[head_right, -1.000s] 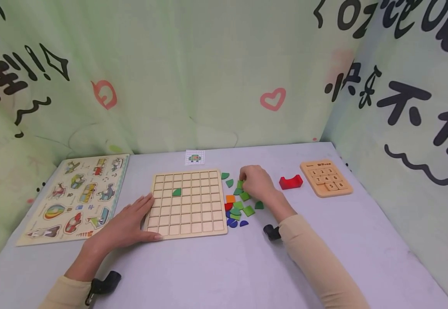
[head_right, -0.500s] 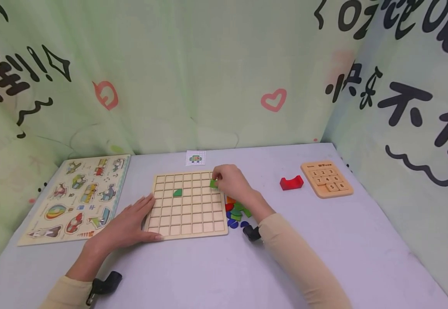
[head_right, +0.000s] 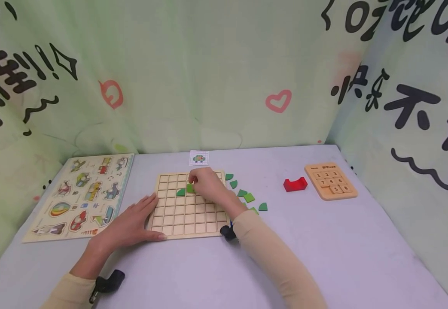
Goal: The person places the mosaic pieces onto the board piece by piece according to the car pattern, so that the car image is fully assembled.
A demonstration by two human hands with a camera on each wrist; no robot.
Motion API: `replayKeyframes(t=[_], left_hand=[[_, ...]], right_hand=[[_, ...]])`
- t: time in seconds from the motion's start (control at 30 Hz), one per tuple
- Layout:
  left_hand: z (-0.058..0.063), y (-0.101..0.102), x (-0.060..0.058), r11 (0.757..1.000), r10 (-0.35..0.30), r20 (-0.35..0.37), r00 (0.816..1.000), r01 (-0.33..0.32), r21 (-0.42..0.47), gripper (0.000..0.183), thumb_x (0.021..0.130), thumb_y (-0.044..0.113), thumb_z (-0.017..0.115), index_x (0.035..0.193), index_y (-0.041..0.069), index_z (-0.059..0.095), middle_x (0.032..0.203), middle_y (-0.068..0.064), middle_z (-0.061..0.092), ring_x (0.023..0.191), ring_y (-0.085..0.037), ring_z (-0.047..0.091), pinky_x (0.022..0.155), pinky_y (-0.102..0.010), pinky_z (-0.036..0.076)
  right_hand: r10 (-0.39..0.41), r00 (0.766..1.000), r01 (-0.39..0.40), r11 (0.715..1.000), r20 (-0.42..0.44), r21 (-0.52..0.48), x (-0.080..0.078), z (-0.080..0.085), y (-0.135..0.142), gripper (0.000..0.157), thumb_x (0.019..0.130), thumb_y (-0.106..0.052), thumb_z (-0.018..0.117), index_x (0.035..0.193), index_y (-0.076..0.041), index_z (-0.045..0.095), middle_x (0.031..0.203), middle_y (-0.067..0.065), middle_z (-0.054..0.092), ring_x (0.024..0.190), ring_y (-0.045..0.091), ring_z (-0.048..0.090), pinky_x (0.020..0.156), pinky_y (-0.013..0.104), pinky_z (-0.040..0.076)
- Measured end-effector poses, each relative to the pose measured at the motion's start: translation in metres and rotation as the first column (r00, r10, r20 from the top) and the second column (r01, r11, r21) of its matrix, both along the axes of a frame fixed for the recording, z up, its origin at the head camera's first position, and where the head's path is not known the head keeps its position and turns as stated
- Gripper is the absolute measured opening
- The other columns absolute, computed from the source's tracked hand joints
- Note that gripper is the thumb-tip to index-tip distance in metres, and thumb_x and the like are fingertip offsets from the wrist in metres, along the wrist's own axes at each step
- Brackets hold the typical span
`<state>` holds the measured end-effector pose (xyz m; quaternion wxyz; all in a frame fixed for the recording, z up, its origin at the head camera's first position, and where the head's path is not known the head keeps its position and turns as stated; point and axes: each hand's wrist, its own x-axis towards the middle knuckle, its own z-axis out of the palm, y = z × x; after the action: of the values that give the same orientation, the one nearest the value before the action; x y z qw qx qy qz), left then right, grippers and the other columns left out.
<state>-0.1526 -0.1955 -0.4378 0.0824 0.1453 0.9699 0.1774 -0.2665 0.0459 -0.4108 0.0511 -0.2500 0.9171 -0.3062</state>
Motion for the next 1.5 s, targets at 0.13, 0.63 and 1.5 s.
replayKeyframes(t=[0.13,0.63,1.5], left_hand=[[0.0,0.001,0.0,1.0,0.003,0.001,1.0,-0.003,0.0,0.12,0.072,0.072,0.072,0.157,0.003,0.024,0.166,-0.013,0.021,0.154,-0.037,0.018,0.124,-0.057,0.022],[0.004,0.002,0.002,1.0,0.0,-0.003,1.0,0.0,0.005,0.118,0.073,0.068,0.074,0.156,0.001,0.025,0.166,-0.015,0.022,0.153,-0.038,0.019,0.124,-0.058,0.023],[0.002,0.001,0.001,1.0,-0.007,-0.012,1.0,0.007,0.001,0.119,0.072,0.07,0.073,0.156,0.001,0.025,0.166,-0.014,0.021,0.153,-0.038,0.019,0.124,-0.058,0.022]], right_hand=[[0.004,1.0,-0.003,0.999,-0.009,0.042,-0.001,-0.002,-0.006,0.015,0.09,0.003,0.061,0.091,-0.007,0.073,0.088,0.005,0.07,0.078,0.017,0.059,0.07,0.027,0.052],[-0.115,0.993,0.115,0.986,-0.004,0.122,-0.007,0.001,0.022,0.025,0.091,-0.006,0.059,0.108,-0.008,0.076,0.105,0.008,0.07,0.085,0.019,0.059,0.074,0.031,0.053],[-0.227,0.973,0.227,0.973,0.035,-0.025,-0.02,0.001,0.076,0.017,0.09,-0.001,0.061,0.1,-0.004,0.074,0.097,0.013,0.071,0.087,0.025,0.057,0.075,0.034,0.05]])
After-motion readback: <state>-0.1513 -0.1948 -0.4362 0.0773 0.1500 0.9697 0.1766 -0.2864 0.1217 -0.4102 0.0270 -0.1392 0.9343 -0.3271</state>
